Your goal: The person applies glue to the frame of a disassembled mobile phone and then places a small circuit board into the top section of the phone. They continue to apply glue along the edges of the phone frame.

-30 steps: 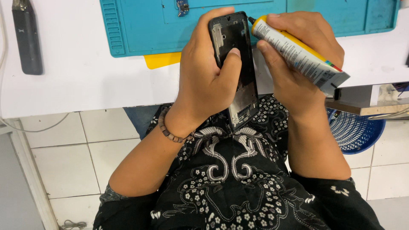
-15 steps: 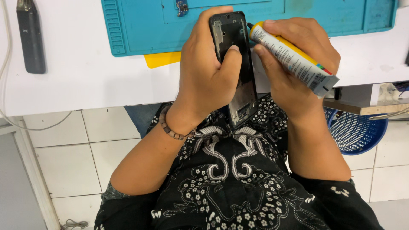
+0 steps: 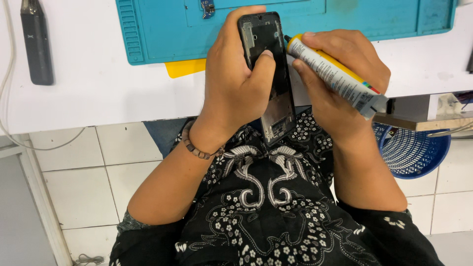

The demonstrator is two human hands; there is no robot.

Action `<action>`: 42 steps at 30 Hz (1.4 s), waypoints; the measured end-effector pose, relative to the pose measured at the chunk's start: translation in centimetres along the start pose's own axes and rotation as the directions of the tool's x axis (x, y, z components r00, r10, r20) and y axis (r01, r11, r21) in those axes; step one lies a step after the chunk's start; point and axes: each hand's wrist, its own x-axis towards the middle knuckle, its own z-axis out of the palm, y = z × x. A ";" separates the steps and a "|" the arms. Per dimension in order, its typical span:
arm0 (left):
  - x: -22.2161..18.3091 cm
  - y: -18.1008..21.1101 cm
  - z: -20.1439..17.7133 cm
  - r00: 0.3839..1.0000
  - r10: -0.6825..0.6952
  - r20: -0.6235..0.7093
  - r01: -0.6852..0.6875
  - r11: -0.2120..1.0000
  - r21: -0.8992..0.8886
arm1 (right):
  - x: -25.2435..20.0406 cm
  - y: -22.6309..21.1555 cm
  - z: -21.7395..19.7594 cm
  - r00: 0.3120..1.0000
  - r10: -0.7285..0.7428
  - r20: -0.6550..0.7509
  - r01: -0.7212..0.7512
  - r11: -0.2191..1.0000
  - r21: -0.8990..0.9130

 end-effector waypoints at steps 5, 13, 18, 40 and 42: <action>0.0 -0.1 0.0 1.000 -0.007 0.005 0.007 1.000 -0.001 | -0.3 0.0 0.0 1.000 -0.001 -0.001 0.001 1.000 0.003; 0.2 -0.2 -0.4 1.000 -0.011 0.026 0.011 1.000 -0.002 | -0.4 -0.1 -0.3 1.000 -0.002 0.011 0.002 1.000 0.010; 1.2 0.4 -1.0 0.997 -0.035 0.063 0.039 0.998 -0.059 | 1.0 -0.4 -0.6 0.998 -0.061 -0.008 0.061 0.998 -0.013; 12.8 -2.4 -2.5 0.949 0.286 0.131 -0.257 0.945 -0.205 | 10.4 4.8 0.3 0.974 -0.223 0.044 0.227 0.962 -0.149; 13.1 -2.6 -2.5 0.950 0.274 0.147 -0.241 0.947 -0.211 | 10.4 5.1 0.4 0.977 -0.209 0.048 0.215 0.962 -0.169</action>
